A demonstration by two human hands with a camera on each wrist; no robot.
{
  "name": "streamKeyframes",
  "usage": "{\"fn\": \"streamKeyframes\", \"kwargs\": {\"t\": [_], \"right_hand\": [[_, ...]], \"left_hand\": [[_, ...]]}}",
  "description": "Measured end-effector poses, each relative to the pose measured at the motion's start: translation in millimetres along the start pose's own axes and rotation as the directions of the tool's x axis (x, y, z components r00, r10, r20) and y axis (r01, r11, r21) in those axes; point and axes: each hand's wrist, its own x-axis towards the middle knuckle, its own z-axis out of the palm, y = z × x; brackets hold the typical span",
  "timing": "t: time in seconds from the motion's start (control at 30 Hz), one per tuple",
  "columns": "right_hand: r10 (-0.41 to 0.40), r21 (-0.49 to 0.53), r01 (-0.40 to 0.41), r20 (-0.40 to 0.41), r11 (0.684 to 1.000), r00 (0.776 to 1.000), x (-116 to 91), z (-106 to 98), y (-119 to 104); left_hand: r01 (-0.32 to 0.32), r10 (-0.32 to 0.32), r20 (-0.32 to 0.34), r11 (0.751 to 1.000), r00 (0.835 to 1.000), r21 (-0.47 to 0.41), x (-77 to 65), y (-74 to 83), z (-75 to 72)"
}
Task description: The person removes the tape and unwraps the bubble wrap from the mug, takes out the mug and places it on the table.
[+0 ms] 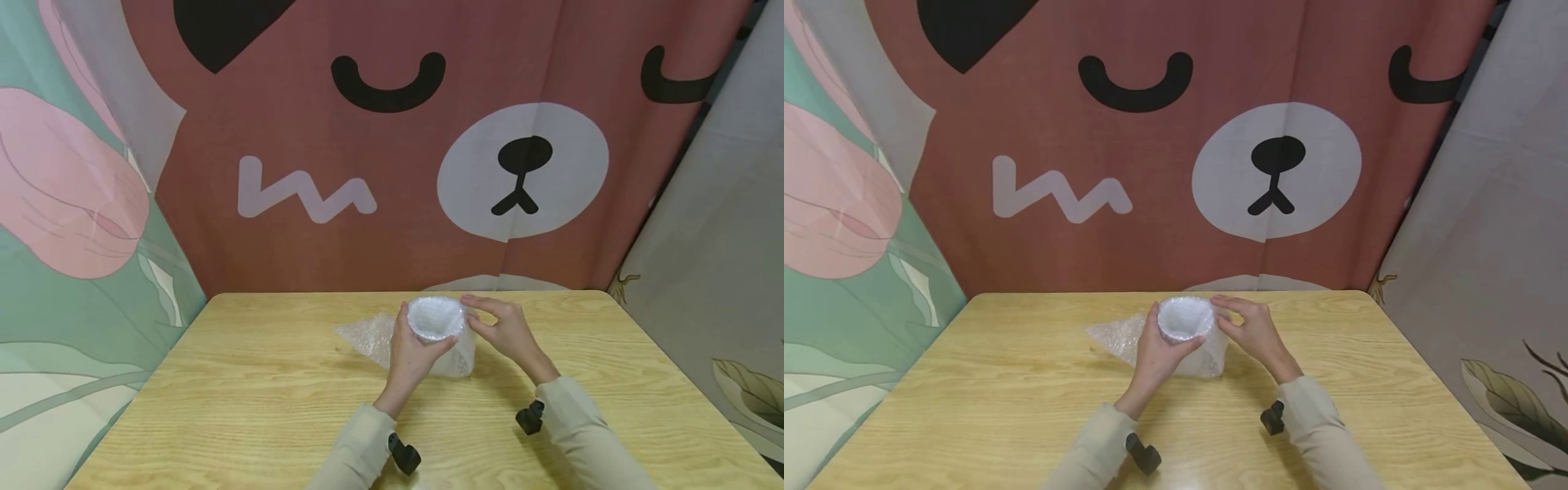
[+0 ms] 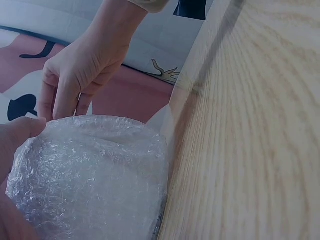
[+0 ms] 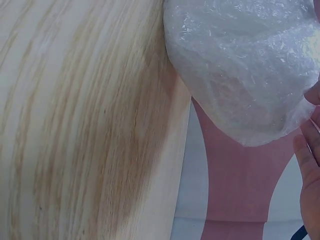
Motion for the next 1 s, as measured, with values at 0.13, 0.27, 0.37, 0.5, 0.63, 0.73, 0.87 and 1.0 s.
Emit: {"fn": "streamKeyframes", "kwargs": {"t": [0.13, 0.27, 0.37, 0.5, 0.63, 0.73, 0.87, 1.0], "right_hand": [[-0.003, 0.013, 0.003, 0.005, 1.000, 1.000, 0.9, 1.3, 0.2], [0.010, 0.026, -0.010, 0.018, 1.000, 1.000, 0.2, 2.8, 0.1], [0.005, 0.031, -0.006, 0.024, 1.000, 1.000, -1.3, 3.5, 0.4], [-0.031, 0.022, 0.031, 0.016, 0.999, 0.999, -2.2, 3.2, 1.8], [-0.093, 0.009, 0.093, 0.011, 0.996, 0.996, -1.9, 1.9, 4.6], [-0.128, 0.002, 0.128, 0.016, 0.992, 0.992, -1.9, 1.1, 6.2], [-0.158, -0.007, 0.158, 0.013, 0.987, 0.987, -1.5, 0.8, 7.2], [-0.181, -0.008, 0.181, -0.001, 0.983, 0.983, -0.4, 1.5, 7.9]], "left_hand": [[-0.006, 0.006, 0.003, 1.000, 1.000, -0.008, 0.3, -0.9, 0.3], [0.005, -0.005, 0.010, 1.000, 1.000, -0.001, -1.4, -2.8, 0.0], [0.007, -0.007, 0.012, 1.000, 1.000, 0.014, -3.3, -4.0, -0.6], [0.000, -0.001, 0.012, 1.000, 1.000, 0.018, -4.4, -3.8, -1.7], [-0.003, 0.003, 0.018, 1.000, 1.000, 0.017, -2.9, -3.9, -2.5], [-0.005, 0.004, 0.022, 1.000, 1.000, 0.028, -1.0, -4.3, -2.9], [-0.006, 0.005, 0.026, 0.999, 1.000, 0.036, 1.5, -4.2, -3.6], [-0.025, 0.024, 0.023, 0.999, 0.999, 0.040, 4.0, -3.0, -5.0]]}}
